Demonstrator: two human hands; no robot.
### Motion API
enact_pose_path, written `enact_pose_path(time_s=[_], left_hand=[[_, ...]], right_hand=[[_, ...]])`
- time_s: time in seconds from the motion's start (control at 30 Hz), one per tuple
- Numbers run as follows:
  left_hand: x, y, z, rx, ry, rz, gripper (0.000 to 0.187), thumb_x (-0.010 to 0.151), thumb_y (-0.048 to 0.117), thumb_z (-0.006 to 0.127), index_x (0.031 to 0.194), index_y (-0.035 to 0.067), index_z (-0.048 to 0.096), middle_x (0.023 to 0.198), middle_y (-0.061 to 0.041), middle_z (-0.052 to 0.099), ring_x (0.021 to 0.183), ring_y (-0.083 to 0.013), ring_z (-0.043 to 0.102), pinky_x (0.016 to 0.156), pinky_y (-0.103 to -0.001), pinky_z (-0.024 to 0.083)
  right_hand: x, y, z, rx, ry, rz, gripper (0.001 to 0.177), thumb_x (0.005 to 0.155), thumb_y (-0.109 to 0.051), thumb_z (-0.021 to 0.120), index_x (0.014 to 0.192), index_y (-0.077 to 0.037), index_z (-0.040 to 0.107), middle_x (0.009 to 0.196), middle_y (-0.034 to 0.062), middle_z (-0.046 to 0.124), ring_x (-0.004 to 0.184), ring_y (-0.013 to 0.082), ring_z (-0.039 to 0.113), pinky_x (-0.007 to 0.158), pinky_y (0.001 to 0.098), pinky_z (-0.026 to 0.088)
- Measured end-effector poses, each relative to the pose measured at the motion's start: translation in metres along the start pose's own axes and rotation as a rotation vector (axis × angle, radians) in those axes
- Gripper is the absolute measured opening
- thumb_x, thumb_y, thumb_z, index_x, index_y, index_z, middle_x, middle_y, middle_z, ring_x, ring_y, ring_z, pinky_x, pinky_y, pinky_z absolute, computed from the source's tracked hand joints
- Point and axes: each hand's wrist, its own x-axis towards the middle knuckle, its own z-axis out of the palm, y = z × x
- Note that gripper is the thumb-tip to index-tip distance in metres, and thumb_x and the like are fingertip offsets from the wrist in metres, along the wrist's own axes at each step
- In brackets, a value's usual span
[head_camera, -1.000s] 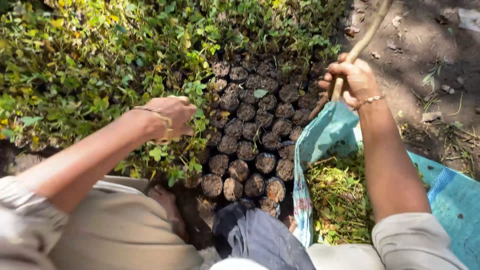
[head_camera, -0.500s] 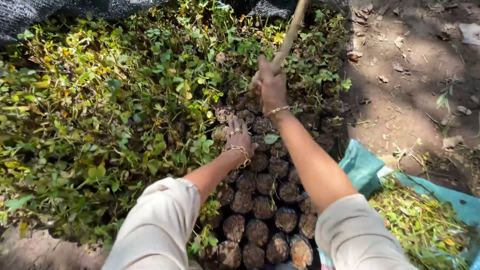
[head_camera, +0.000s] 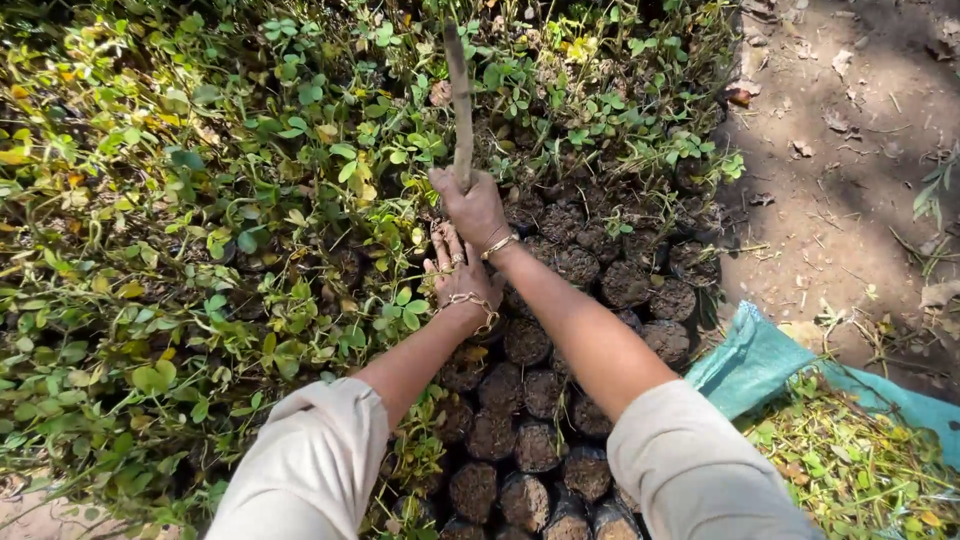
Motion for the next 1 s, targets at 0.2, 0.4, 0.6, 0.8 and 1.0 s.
enact_pose_path(time_s=[0.2,0.4,0.6,0.8,1.0], left_hand=[[-0.001,0.0,-0.017,0.068,0.056,0.004,0.075,0.096,0.048,0.048,0.16,0.015,0.028,0.169,-0.013,0.02,0.157,-0.0343,-0.006,0.118,-0.061,0.012],[-0.041,0.034,-0.065,-0.031,0.068,-0.125,0.052,0.102,0.036,0.043,0.154,0.032,0.046,0.169,0.009,0.025,0.159,-0.0174,0.005,0.119,-0.054,0.023],[-0.008,0.017,-0.005,-0.096,0.105,-0.223,0.049,0.103,0.026,0.042,0.151,0.024,0.048,0.167,0.005,0.031,0.154,-0.0182,0.025,0.115,-0.042,0.04],[0.014,0.019,0.008,-0.299,0.089,-0.386,0.043,0.097,0.041,0.051,0.118,0.013,0.076,0.134,-0.01,0.066,0.118,-0.0357,0.067,0.091,-0.045,0.059],[0.041,0.019,0.037,-0.077,-0.038,-0.219,0.062,0.104,0.058,0.032,0.158,0.029,0.03,0.158,-0.008,0.045,0.158,-0.0261,0.017,0.115,-0.056,0.035]], right_hand=[[-0.008,0.011,0.017,0.014,-0.095,-0.05,0.044,0.096,-0.027,0.068,0.057,-0.013,0.054,0.049,0.0027,0.05,0.053,0.0121,0.052,0.064,0.029,0.05],[0.001,0.01,0.018,0.002,-0.051,-0.002,0.046,0.094,-0.03,0.069,0.054,-0.013,0.055,0.049,0.0028,0.051,0.053,0.014,0.052,0.063,0.0307,0.047],[-0.007,-0.005,0.019,-0.04,-0.005,0.032,0.047,0.094,-0.032,0.069,0.053,-0.013,0.055,0.048,0.0019,0.051,0.053,0.0125,0.052,0.061,0.0274,0.045],[-0.007,-0.014,0.016,-0.036,-0.206,-0.045,0.051,0.097,-0.029,0.068,0.052,-0.011,0.052,0.046,0.0026,0.05,0.049,0.0135,0.048,0.059,0.0293,0.044],[0.002,-0.05,-0.001,0.049,-0.234,-0.004,0.047,0.101,-0.032,0.064,0.059,-0.016,0.055,0.046,-0.0005,0.052,0.039,0.0104,0.046,0.051,0.0211,0.045]])
